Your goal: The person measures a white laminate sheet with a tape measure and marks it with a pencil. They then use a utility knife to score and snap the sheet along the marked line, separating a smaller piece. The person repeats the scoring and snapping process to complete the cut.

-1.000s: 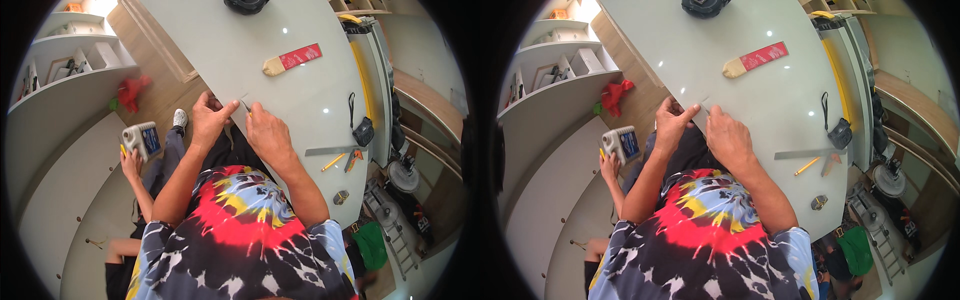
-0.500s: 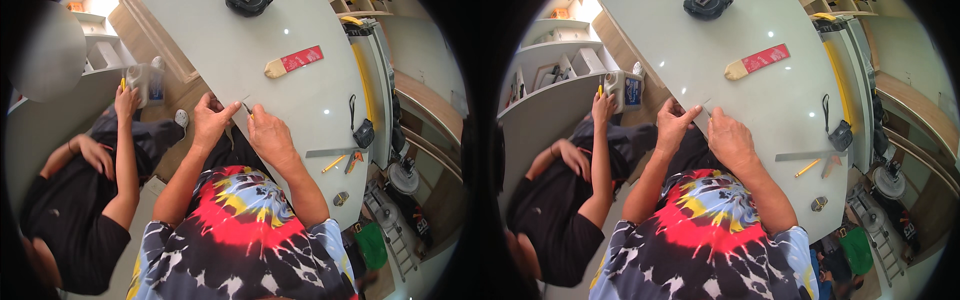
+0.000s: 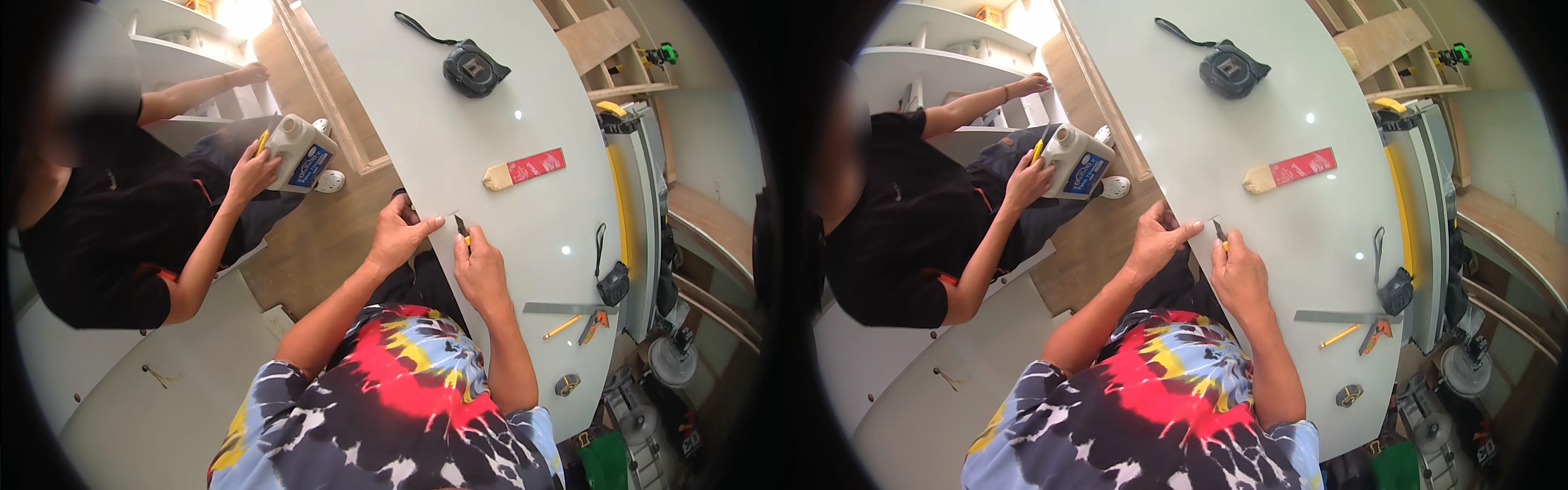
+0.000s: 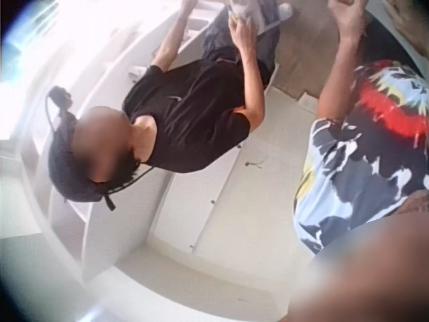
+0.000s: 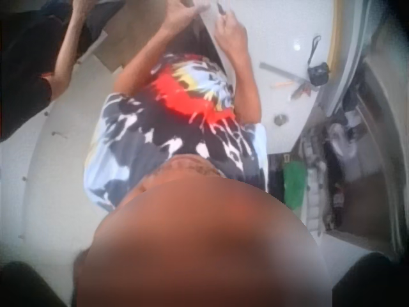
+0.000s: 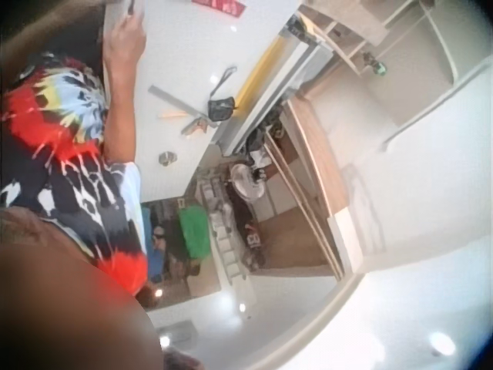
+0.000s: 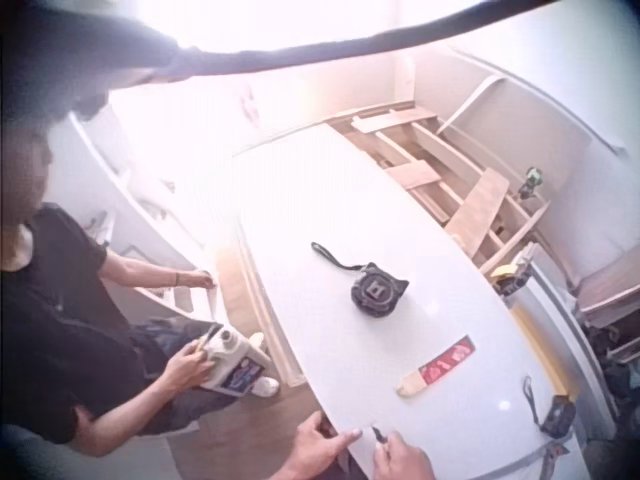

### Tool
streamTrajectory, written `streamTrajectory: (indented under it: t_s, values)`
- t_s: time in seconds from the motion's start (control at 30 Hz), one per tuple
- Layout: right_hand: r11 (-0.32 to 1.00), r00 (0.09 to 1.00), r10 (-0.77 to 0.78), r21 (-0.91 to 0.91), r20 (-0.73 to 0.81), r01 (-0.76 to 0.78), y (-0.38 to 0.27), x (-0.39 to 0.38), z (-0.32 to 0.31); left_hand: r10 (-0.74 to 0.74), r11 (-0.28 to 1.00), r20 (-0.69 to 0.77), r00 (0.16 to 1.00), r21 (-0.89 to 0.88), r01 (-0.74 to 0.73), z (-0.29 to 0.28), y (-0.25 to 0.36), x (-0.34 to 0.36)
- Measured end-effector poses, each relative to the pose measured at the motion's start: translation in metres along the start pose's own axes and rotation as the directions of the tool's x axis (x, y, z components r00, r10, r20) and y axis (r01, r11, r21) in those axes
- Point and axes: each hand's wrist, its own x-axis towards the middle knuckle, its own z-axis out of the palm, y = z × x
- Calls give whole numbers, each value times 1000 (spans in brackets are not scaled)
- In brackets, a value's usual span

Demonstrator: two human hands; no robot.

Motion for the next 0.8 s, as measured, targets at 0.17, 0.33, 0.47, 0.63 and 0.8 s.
streamTrajectory:
  t_s: [0.17,0.33,0.47,0.63,0.8]
  values:
    - [997,996,-72,-16,-44,72,1,-1,2,16,999,-42,999,-41,-18,5,-9,-2]
    - [995,992,-103,-5,-68,103,4,-2,3,85,994,-84,993,-56,-90,10,-14,-5]
    - [990,987,-142,-31,-75,140,11,-2,6,106,992,-129,986,-49,-113,14,-13,-9]
    - [987,985,-158,-32,-74,156,26,3,12,127,992,-168,978,15,-126,15,-10,-11]
    - [975,970,-219,-61,-106,213,41,7,19,119,989,-132,984,107,-105,11,-4,-16]
